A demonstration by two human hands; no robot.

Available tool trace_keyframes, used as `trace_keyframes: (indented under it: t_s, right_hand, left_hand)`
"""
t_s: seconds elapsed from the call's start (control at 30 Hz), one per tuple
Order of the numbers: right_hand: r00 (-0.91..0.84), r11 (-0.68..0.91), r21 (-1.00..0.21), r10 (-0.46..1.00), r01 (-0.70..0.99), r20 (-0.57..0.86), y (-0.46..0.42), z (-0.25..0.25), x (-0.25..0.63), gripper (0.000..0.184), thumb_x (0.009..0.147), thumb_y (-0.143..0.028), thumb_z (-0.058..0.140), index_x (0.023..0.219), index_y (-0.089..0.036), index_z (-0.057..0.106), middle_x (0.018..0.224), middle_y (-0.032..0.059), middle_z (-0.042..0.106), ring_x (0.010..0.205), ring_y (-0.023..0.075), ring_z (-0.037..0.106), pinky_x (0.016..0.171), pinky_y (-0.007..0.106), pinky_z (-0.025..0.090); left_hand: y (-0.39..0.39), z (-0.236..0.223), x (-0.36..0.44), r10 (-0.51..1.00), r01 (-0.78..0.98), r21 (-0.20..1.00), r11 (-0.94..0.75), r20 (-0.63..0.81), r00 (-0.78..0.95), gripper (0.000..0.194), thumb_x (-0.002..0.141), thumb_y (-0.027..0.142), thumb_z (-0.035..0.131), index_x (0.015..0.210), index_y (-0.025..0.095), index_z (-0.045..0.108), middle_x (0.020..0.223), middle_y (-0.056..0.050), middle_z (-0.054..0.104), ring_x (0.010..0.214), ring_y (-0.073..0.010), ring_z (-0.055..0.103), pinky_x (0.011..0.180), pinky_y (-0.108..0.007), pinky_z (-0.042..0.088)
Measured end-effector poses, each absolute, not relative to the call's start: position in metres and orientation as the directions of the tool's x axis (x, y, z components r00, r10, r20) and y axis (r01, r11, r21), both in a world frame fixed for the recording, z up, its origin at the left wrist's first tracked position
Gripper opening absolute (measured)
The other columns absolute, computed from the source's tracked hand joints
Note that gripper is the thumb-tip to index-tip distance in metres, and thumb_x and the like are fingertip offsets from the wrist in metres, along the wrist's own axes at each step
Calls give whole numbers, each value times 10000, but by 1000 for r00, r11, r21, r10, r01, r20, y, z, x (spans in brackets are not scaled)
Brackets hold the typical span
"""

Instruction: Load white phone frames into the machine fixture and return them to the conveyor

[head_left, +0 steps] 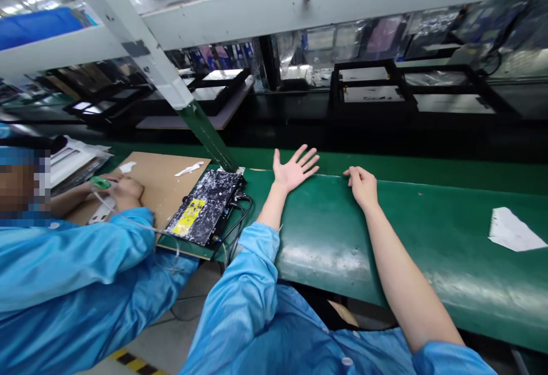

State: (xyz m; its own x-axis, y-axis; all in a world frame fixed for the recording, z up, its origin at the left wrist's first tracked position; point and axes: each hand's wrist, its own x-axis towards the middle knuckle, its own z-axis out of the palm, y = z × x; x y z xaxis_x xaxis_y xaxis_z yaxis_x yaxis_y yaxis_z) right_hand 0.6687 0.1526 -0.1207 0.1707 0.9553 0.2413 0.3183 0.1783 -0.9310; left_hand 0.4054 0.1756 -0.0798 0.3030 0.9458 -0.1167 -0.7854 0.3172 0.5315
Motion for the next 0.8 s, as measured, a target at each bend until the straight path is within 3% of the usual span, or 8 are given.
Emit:
trace_keyframes:
  t_s: [0.2, 0.4, 0.57, 0.8]
  right_hand:
    - [92, 194, -879, 962, 436, 258, 151, -121, 667, 586, 1023, -719, 554, 808, -217, 766, 641, 19, 595, 649, 203, 518, 660, 346, 391]
    - [93, 160, -887, 971, 434, 221, 150, -120, 666, 580, 1013, -726, 551, 836, -219, 770, 641, 12, 604, 632, 200, 530, 667, 353, 403]
    - [83, 148, -888, 976, 435, 203, 150, -121, 666, 583, 1001, -735, 559, 849, -217, 778, 654, 16, 617, 641, 203, 551, 663, 349, 408]
    - [81, 156, -885, 974, 439, 212, 150, -120, 665, 593, 990, -751, 562, 840, -219, 776, 657, 28, 637, 666, 214, 585, 688, 349, 433]
  left_hand:
    - [176, -85, 408, 805, -667, 502, 551, -108, 584, 1134, 1036, 976, 178, 1701, 155, 590, 1729, -263, 580, 1686, -497, 458, 1366, -753, 320]
    - [183, -95, 407, 800, -635, 539, 554, -134, 584, 1064, 1059, 947, 194, 1700, 195, 589, 1695, -255, 618, 1582, -487, 593, 1301, -754, 431]
    - [190, -102, 413, 860, -616, 610, 498, -257, 441, 926, 1110, 868, 317, 1613, 162, 644, 1596, -279, 690, 1464, -437, 708, 1279, -691, 510]
    - [193, -107, 423, 878, -566, 675, 474, -316, 360, 432, 1195, 441, 515, 1423, 148, 735, 1516, -233, 755, 1378, -317, 773, 1319, -568, 526]
